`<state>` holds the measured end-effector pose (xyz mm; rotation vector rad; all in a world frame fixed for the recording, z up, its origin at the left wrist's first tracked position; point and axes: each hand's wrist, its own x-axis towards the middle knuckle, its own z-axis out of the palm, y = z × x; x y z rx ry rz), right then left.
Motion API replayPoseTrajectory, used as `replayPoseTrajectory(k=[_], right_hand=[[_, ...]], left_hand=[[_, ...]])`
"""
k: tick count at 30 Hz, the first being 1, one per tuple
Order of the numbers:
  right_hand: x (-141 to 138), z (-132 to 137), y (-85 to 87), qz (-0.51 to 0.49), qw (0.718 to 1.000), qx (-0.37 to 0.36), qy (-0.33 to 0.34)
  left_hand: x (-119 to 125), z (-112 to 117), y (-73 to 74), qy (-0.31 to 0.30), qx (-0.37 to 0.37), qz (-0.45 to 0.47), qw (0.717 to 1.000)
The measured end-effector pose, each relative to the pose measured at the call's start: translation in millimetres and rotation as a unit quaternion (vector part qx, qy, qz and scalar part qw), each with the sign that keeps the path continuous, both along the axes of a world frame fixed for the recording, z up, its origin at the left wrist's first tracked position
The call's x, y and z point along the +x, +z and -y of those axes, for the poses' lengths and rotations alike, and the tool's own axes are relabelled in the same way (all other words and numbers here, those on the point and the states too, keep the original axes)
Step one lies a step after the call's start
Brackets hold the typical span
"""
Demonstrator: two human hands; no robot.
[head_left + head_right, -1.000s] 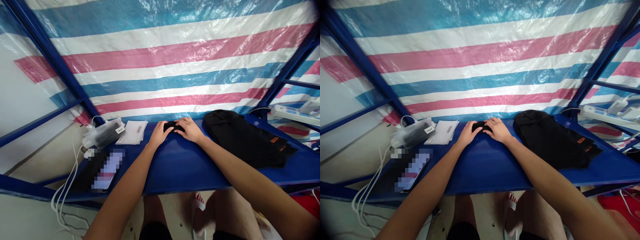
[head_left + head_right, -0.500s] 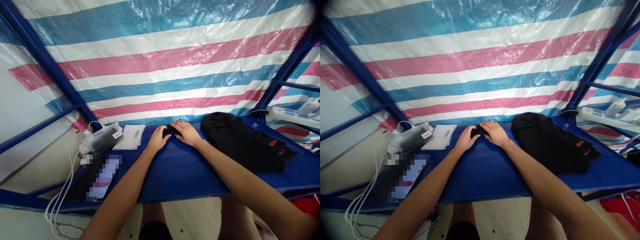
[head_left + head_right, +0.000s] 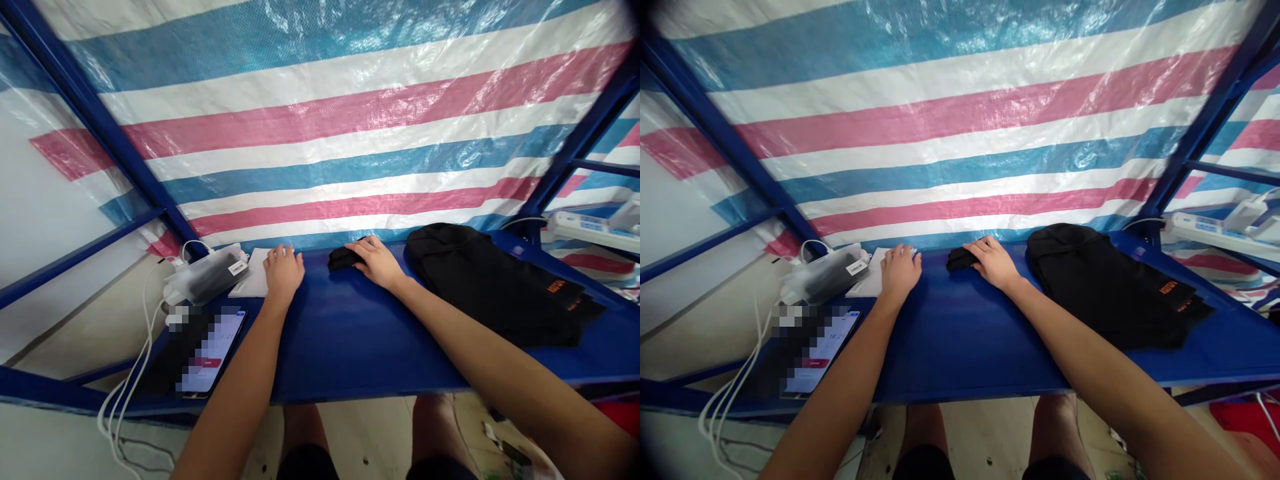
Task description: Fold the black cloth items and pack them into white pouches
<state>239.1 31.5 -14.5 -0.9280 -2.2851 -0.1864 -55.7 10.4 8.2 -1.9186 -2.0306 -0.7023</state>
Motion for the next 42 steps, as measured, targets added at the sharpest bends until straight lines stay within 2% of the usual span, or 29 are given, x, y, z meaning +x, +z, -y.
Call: replayPoseTrajectory(k=[1, 3, 8, 16, 21, 30, 38, 42], right_hand=[[0.2, 0.2, -0.9, -0.006, 1.000, -0.004, -0.002], [0.8, 1.0, -2.1, -0.016, 1.000, -0.009, -0.011], [4.5, 5.3, -2.0, -0.033, 0.999, -0.010, -0.022], [5.9, 4.7, -3.2, -0.004, 1.000, -0.013, -0.005], [2.6, 5.8, -1.8, 0.011, 1.000, -0.014, 0.005], [2.4, 6.4, 0.8, 0.027, 0.999, -0.016, 0.009], [-2.1, 8.9, 3.3, 0.041, 0.999, -0.029, -0.015], [-1.6, 10.2, 3.5, 0.047, 0.999, -0.025, -0.010]], left_hand=[[-7.5, -0.8, 1.3, 0.043, -0.028, -0.010, 0.999], [-20.5, -2.4, 3.0, 0.091, -0.083, -0.014, 0.992], [-34.8, -4.9, 4.5, 0.102, -0.148, 0.027, 0.983], [-33.1, -6.8, 7.1, 0.088, -0.152, 0.018, 0.984], [-30.6, -5.9, 7.3, 0.086, -0.131, -0.004, 0.988], [-27.1, -2.6, 13.1, 0.082, -0.185, -0.007, 0.979], [-16.4, -0.3, 10.5, 0.084, -0.129, -0.035, 0.987], [-17.6, 2.4, 11.9, 0.082, -0.150, -0.018, 0.985]])
